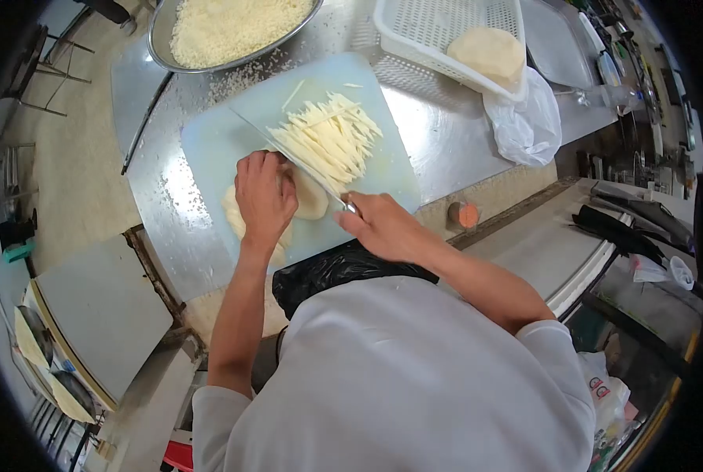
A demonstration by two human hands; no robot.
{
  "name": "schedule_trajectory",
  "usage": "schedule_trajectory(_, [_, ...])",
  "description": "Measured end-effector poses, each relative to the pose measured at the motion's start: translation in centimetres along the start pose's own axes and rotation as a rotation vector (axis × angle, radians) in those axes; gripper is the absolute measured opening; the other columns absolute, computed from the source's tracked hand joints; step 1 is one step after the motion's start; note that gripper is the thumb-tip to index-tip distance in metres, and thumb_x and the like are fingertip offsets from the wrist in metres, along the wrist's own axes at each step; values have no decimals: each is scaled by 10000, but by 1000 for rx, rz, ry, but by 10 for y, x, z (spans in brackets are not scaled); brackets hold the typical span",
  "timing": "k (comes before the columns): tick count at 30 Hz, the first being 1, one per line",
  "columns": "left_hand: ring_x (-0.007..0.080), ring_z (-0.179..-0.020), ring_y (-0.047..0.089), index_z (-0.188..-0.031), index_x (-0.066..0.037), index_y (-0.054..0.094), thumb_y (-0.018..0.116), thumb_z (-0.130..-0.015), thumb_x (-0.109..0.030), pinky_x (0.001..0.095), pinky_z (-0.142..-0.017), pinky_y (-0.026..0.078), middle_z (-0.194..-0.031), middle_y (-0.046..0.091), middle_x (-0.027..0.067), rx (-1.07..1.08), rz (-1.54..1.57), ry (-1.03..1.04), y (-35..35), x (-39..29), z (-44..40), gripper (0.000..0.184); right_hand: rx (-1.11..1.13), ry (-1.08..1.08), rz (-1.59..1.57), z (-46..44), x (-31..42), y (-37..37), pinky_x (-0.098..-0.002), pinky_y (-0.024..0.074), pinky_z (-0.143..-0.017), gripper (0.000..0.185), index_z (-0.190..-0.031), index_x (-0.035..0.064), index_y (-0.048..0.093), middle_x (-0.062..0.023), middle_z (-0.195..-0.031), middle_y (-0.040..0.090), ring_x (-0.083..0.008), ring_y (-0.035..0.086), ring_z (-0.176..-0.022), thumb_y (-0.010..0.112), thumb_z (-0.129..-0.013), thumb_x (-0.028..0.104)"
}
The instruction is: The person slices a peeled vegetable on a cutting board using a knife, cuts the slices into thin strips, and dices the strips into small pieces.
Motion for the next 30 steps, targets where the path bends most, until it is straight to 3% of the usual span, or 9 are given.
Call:
schedule_trajectory(3, [394, -1045, 560, -1112, -23, 638, 685, -785, 16, 479, -912, 473, -1085, 621, 145, -44, 3, 13, 1, -3, 0, 334, 3, -12, 2, 8, -6, 3, -561, 507, -738, 341, -1047, -84, 617, -324, -797, 668, -547, 653, -807, 589, -1053, 256])
schedule_trajectory(9, [379, -1057, 564, -1114, -39, 666, 682, -808, -10, 475, -929, 461, -1098, 625, 139, 8, 180, 55, -8, 11, 8, 308, -79, -73, 83, -18, -39, 26, -568, 515, -767, 343, -1059, -79, 628, -319, -807, 679, -544, 660, -831, 590, -1053, 261])
schedule_trajectory(12, [361, -1060, 567, -1108, -55, 668, 663, -824, -38, 472, -931, 441, -1098, 620, 131, -2, -111, 31, -7, 3, 12, 285, -49, -18, 63, -16, -33, 21, -572, 516, -778, 344, -1076, -81, 621, -320, -819, 681, -540, 664, -848, 582, -1057, 260])
schedule_trajectory(15, [311, -1063, 555, -1128, -109, 687, 644, -826, -55, 466, -929, 396, -1075, 600, 93, 13, -126, 12, -5, 4, 10, 310, -26, -1, 11, 9, -2, 4, -572, 516, -779, 351, -1061, -83, 613, -320, -822, 679, -538, 664, -847, 576, -1058, 266])
schedule_trajectory(22, [355, -1075, 561, -1144, -83, 648, 663, -811, -51, 480, -920, 437, -1133, 615, 112, 39, -156, 0, -5, 5, 10, 334, -74, -102, 95, -21, -34, 31, -558, 519, -749, 362, -1050, -103, 608, -328, -792, 662, -548, 655, -833, 573, -1056, 257])
schedule_trajectory(28, [361, -1046, 568, -1129, -89, 643, 668, -796, -50, 481, -885, 437, -1114, 619, 109, 12, -166, 5, 0, 10, 11, 336, 66, 100, -27, 22, 20, -4, -566, 510, -739, 333, -1066, -87, 603, -315, -777, 664, -548, 654, -803, 574, -1052, 245])
schedule_trajectory(30, [361, -1033, 570, -1111, -88, 644, 670, -788, -49, 480, -874, 435, -1096, 618, 114, 27, -135, 3, -4, 7, 9, 326, 15, 28, 6, 6, -15, 18, -562, 512, -748, 341, -1071, -95, 607, -311, -773, 667, -541, 663, -803, 570, -1056, 244])
Point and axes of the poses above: each hand's wrist, its own z-axis away from the middle knuckle, its own y-axis out of the palm, x = y × z, the point moved 1 cm from there along -z, towards the middle knuckle
